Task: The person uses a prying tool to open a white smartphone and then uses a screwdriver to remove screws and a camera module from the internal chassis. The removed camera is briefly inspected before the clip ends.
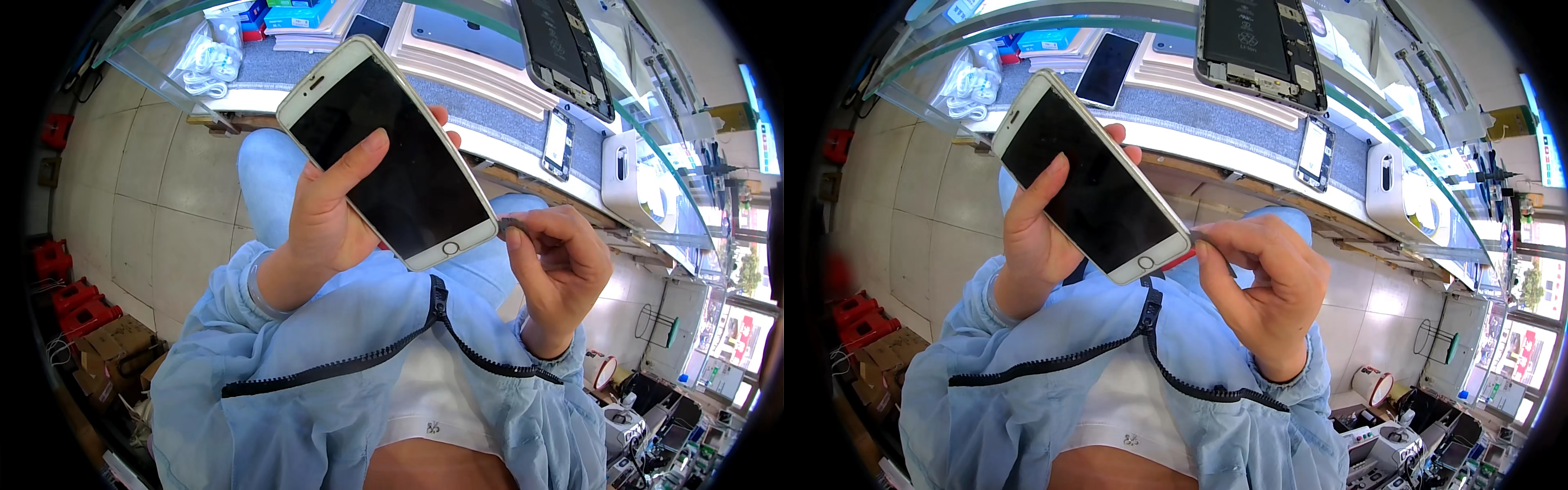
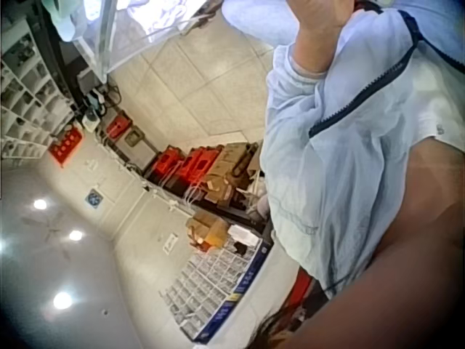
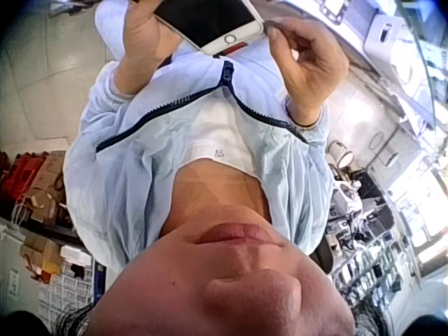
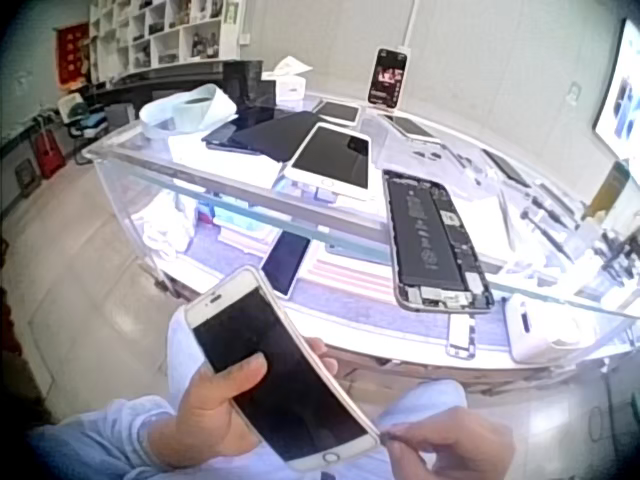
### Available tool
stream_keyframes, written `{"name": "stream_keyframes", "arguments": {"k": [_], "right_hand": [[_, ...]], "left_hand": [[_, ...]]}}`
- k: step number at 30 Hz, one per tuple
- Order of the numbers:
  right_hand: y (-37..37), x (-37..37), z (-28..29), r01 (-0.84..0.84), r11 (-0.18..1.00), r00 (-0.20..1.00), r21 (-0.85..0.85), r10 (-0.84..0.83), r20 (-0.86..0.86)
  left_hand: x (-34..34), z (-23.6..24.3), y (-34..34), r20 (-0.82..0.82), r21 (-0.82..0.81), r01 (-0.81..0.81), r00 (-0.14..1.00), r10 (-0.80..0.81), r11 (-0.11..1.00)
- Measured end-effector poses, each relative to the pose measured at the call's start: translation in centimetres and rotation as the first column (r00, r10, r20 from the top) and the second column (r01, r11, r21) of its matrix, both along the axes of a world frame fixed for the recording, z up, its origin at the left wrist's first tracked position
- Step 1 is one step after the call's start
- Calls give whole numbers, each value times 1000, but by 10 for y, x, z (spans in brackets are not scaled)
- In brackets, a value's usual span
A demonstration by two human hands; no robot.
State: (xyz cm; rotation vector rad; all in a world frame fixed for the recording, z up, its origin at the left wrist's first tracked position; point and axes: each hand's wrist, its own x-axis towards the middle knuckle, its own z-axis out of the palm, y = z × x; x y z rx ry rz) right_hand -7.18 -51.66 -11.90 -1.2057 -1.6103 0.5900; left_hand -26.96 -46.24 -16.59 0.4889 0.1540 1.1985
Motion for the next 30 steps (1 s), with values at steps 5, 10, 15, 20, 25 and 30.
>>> {"name": "stream_keyframes", "arguments": {"k": [5,10,15,20,25,30], "right_hand": [[1,0,-3,15,1000,1000,9,-15,14],[0,-5,-3,58,997,992,49,-63,107],[0,-7,-4,70,995,989,71,-79,124],[0,-8,-8,56,995,989,86,-67,131],[-1,-11,-11,77,989,982,125,-97,159],[-2,-14,-12,91,984,977,154,-118,179]], "left_hand": [[2,1,-1,-46,-13,-26,999,26,1000],[2,1,-2,-56,-31,-29,998,27,999],[2,1,-2,-72,-40,-38,997,35,998],[0,1,-2,-78,-69,-36,996,31,997],[-1,1,-1,-91,-79,-32,996,24,996],[-2,2,-1,-103,-78,-34,994,26,996]]}}
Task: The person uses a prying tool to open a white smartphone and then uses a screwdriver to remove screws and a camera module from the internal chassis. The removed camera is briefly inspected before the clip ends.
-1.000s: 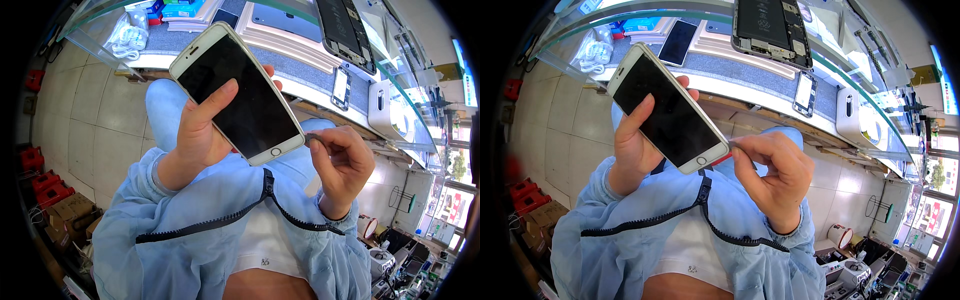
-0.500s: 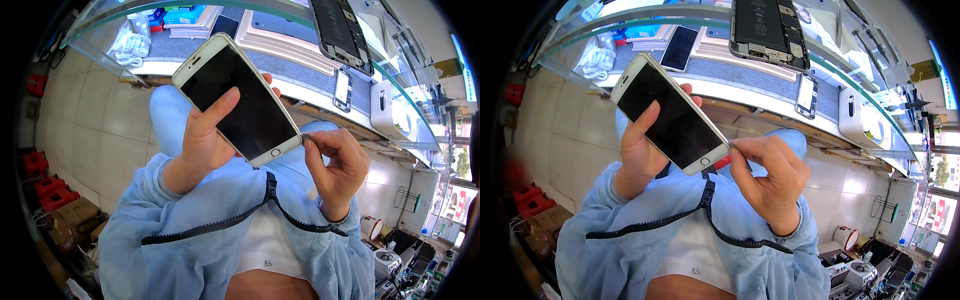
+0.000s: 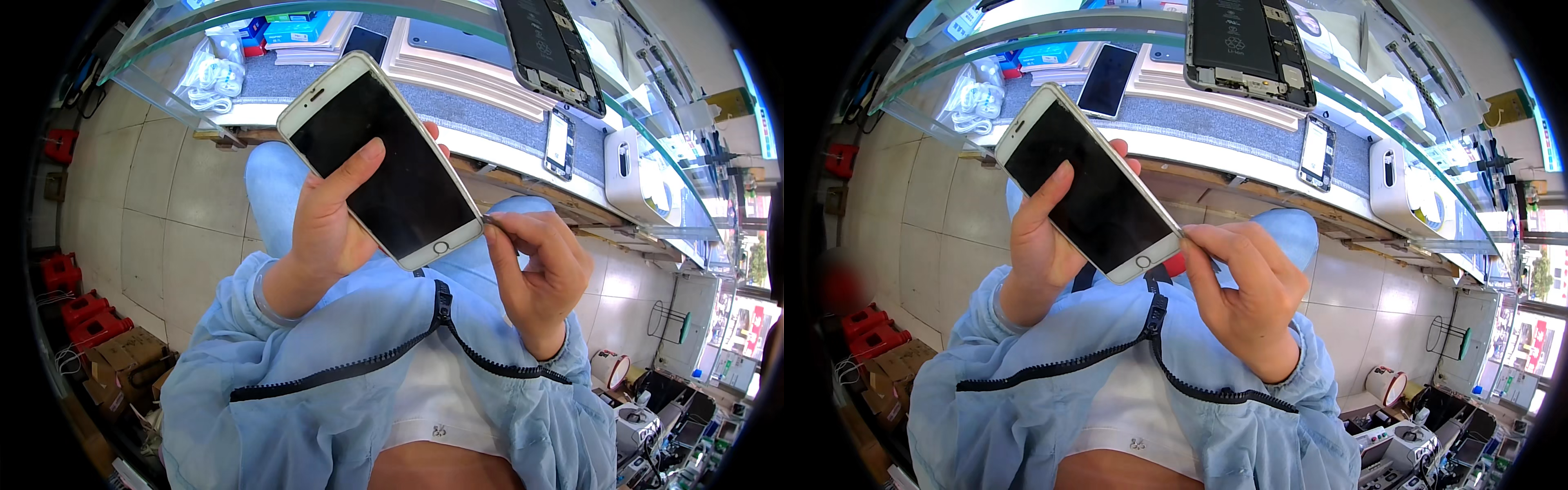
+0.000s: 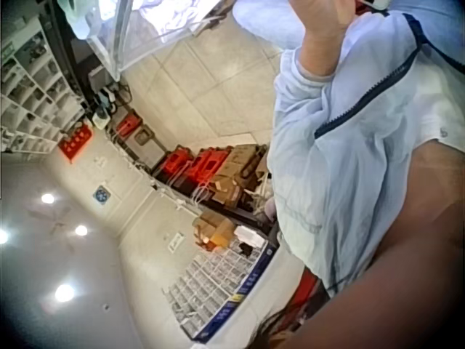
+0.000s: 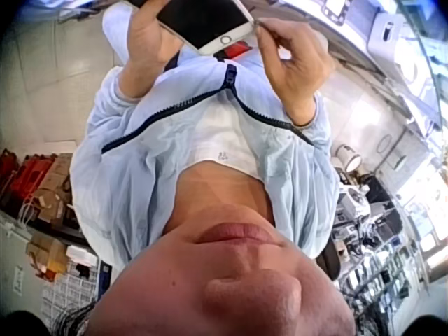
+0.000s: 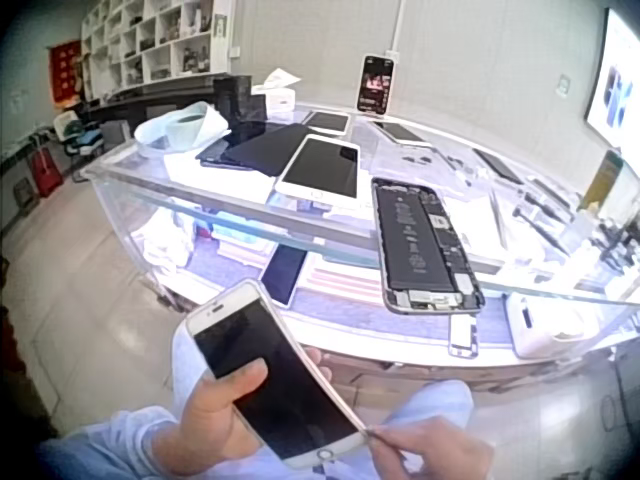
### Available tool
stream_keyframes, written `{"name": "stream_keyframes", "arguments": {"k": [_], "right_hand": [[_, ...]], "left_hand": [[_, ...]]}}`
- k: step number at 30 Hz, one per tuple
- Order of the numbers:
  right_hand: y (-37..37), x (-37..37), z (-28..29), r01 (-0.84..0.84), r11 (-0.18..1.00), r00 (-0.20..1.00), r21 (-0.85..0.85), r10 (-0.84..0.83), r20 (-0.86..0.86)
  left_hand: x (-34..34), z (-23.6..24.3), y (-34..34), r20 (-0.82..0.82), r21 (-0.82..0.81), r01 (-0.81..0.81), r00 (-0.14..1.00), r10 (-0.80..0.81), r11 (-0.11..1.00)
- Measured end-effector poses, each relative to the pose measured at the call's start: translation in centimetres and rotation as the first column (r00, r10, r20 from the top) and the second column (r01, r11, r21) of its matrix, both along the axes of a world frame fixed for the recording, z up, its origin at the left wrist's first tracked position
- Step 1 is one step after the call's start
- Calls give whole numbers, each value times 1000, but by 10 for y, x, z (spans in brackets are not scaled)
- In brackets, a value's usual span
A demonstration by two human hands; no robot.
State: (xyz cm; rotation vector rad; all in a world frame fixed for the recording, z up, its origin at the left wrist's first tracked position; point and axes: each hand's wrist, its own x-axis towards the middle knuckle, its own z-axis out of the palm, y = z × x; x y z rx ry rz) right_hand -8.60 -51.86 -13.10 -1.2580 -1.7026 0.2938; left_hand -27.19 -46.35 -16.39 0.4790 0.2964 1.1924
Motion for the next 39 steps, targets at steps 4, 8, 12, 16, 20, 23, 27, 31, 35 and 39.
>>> {"name": "stream_keyframes", "arguments": {"k": [4,8,12,16,20,23,27,31,35,39], "right_hand": [[0,-3,-3,14,999,1000,46,-15,6],[1,-4,-6,30,996,1000,81,-30,-4],[2,-7,-8,44,993,999,109,-42,-17],[4,-10,-11,52,990,998,132,-48,-32],[3,-7,-9,17,1000,998,13,-16,-54],[3,-1,-2,-8,999,1000,-36,8,2],[5,-1,2,15,999,982,47,-24,188],[7,-5,-8,18,989,989,150,-40,142],[6,-7,-12,14,991,997,131,-25,79],[6,-9,-13,19,991,998,131,-27,61]], "left_hand": [[0,1,0,8,-11,6,1000,-6,1000],[-1,2,-1,-7,-13,-1,1000,1,1000],[-1,2,-1,-24,-1,0,1000,0,1000],[-2,2,-2,-7,-14,-6,1000,6,1000],[-3,2,-1,-46,3,-24,999,24,1000],[-2,3,-2,-84,45,-35,996,39,998],[-1,4,-3,-68,87,-38,997,44,995],[0,4,-3,-59,66,-33,998,37,997],[-2,4,-8,-63,59,-32,997,36,998],[1,7,-12,-77,38,-25,997,28,999]]}}
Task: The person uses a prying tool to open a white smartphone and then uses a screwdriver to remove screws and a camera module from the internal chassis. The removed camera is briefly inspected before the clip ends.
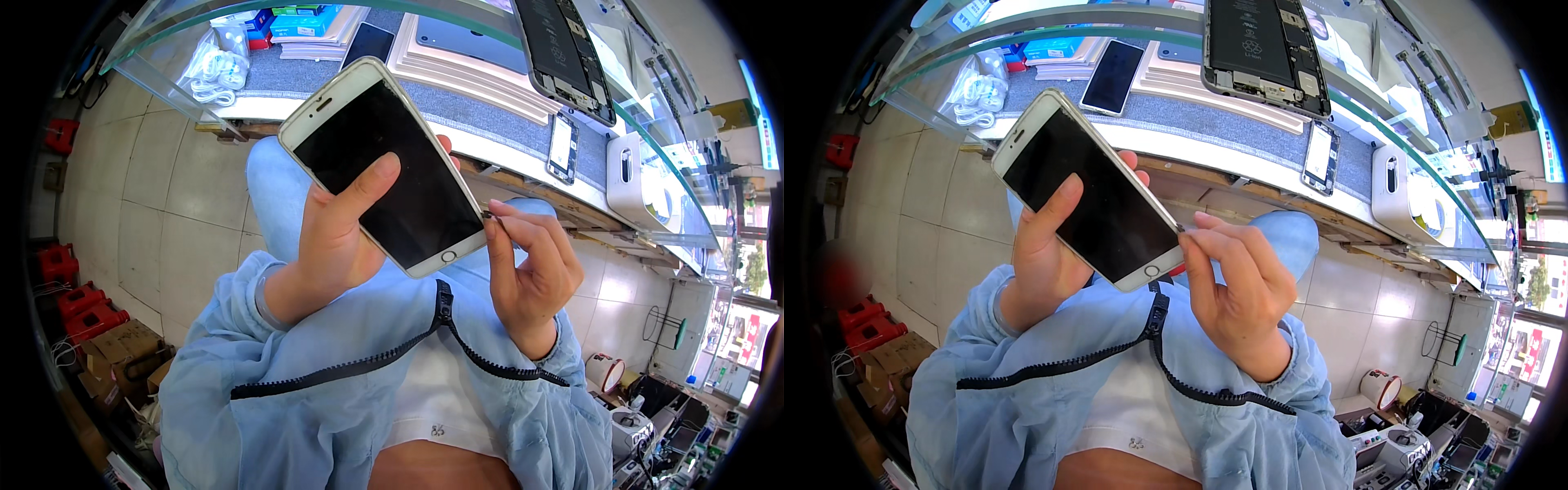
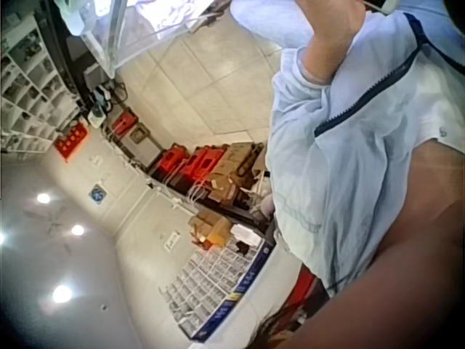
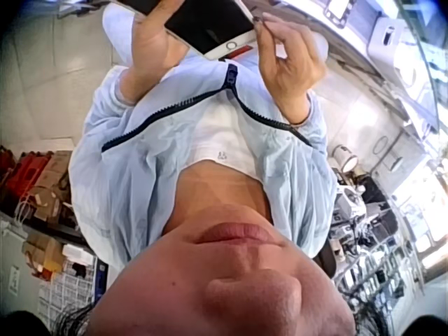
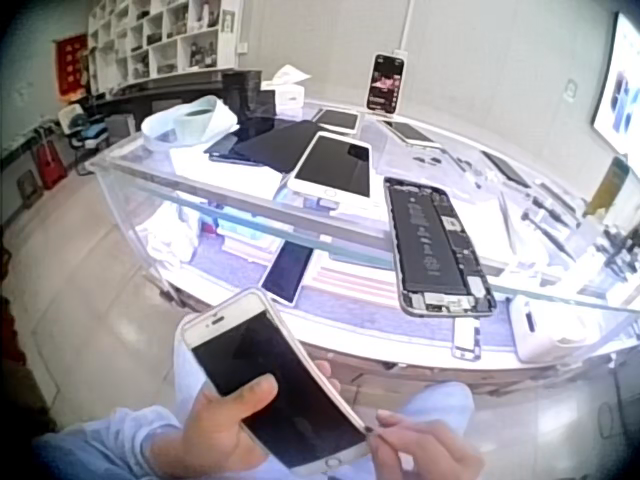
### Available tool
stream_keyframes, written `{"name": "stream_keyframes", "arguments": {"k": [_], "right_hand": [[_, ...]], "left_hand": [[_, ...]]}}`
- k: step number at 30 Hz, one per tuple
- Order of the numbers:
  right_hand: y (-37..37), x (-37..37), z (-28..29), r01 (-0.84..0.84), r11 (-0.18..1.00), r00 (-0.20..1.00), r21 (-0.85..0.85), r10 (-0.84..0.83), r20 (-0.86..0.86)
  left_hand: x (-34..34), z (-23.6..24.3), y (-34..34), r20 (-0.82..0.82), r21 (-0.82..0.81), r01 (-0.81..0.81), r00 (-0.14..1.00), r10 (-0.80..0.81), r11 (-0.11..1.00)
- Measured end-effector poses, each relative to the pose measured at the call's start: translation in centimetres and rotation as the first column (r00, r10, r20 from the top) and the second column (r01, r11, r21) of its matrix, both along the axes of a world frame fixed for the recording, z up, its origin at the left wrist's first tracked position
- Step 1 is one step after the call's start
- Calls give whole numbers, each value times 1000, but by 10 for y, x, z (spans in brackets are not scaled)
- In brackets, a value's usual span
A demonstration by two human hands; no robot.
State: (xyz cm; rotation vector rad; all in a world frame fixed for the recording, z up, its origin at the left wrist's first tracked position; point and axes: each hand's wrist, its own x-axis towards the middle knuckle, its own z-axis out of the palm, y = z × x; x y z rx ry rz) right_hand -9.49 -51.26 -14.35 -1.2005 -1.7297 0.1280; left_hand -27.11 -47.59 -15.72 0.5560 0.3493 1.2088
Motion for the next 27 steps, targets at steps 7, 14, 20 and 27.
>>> {"name": "stream_keyframes", "arguments": {"k": [7,14,20,27], "right_hand": [[3,0,-7,-22,999,996,-26,20,-86],[3,5,-19,-396,845,697,-360,21,-717],[6,3,-35,-596,727,350,-341,-147,-925],[7,-8,-59,-717,656,128,-238,-212,-969]], "left_hand": [[2,0,-4,-22,36,-30,999,31,999],[-2,-5,2,-52,51,-27,998,30,998],[0,-11,11,-14,-52,-13,1000,12,999],[-2,-34,24,29,-162,15,1000,-11,987]]}}
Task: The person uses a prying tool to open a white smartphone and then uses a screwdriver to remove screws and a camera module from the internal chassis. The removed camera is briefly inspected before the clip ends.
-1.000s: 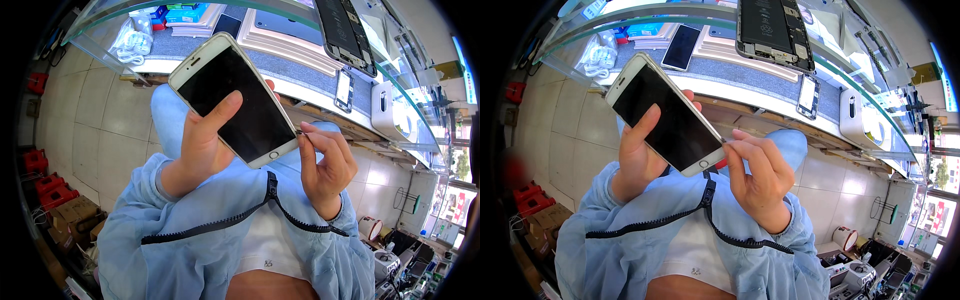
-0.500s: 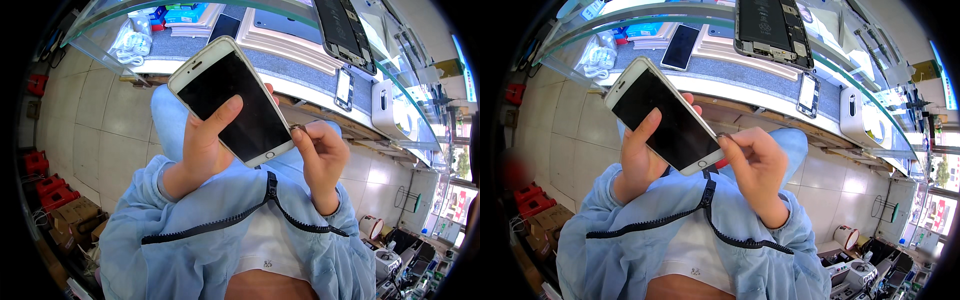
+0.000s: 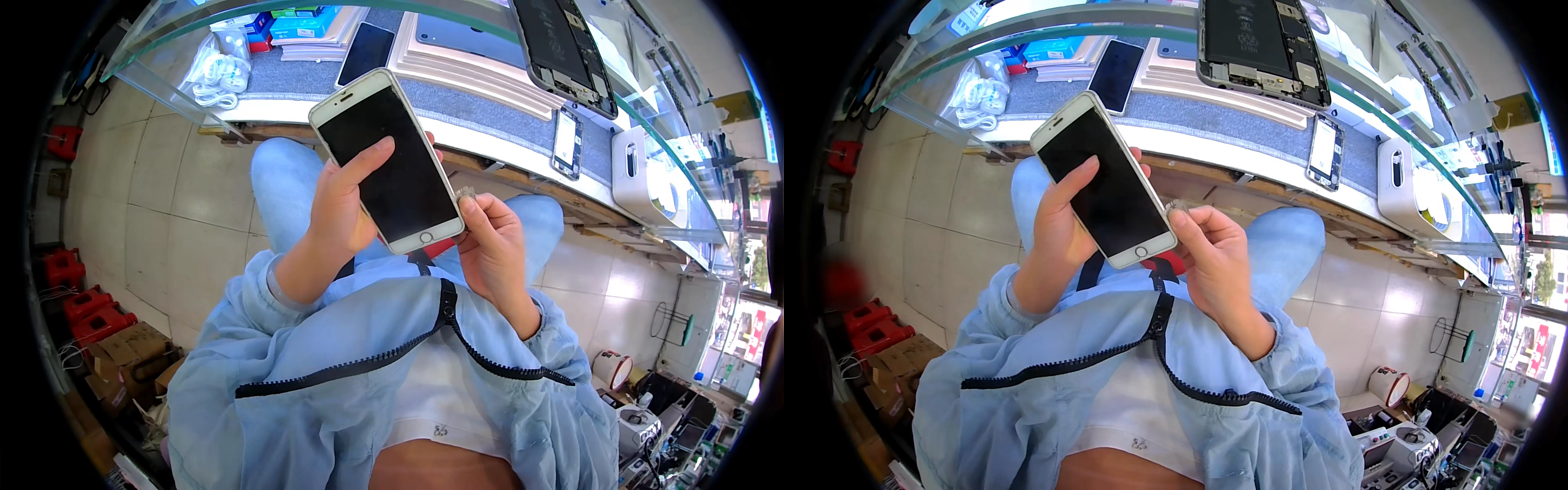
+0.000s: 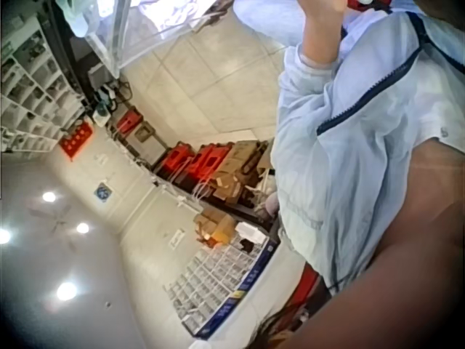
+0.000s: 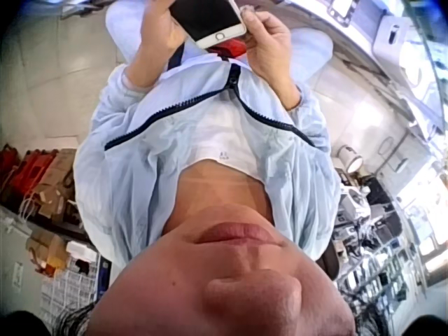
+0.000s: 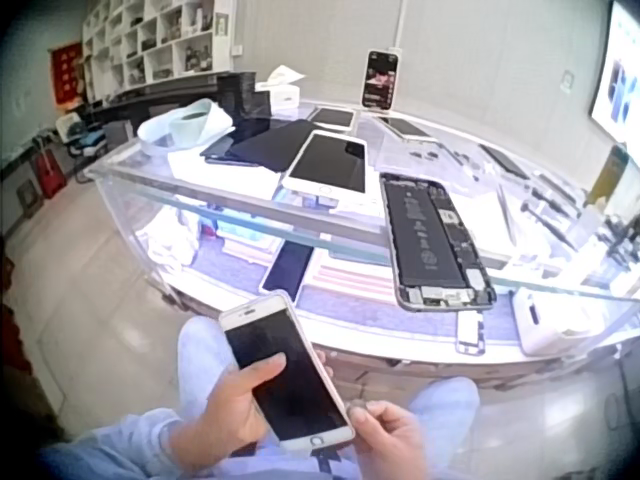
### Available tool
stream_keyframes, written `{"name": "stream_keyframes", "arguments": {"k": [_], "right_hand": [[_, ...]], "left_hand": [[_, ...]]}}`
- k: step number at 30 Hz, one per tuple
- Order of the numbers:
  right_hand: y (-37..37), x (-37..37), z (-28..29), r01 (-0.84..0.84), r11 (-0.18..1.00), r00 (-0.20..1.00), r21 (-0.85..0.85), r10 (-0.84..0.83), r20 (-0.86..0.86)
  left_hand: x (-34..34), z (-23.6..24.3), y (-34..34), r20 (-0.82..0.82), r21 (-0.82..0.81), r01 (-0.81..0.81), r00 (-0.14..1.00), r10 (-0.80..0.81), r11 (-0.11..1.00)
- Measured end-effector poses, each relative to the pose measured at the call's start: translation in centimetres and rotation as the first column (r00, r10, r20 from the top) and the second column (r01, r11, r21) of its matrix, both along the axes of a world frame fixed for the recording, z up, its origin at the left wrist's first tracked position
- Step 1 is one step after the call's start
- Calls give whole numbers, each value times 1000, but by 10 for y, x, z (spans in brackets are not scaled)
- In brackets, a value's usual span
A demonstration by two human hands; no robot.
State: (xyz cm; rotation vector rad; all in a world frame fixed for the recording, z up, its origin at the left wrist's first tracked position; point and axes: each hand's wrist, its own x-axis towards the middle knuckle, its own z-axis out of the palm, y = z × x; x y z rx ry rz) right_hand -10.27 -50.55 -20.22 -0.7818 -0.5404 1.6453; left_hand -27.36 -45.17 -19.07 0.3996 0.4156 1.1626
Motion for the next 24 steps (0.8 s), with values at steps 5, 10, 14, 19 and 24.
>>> {"name": "stream_keyframes", "arguments": {"k": [5,10,14,19,24], "right_hand": [[-2,-6,-5,7,1000,1000,4,-7,-3],[1,-12,1,36,996,997,-81,-41,-60],[0,-11,0,91,996,993,12,-91,72],[2,-3,-1,214,946,877,245,-296,377],[5,3,3,159,857,691,490,-451,565]], "left_hand": [[-3,-23,9,69,-47,39,997,-35,998],[0,-35,11,110,-99,57,993,-46,994],[3,-37,10,141,-99,60,989,-46,993],[4,-27,9,81,-17,-8,997,9,1000],[1,-16,8,81,45,-31,996,28,998]]}}
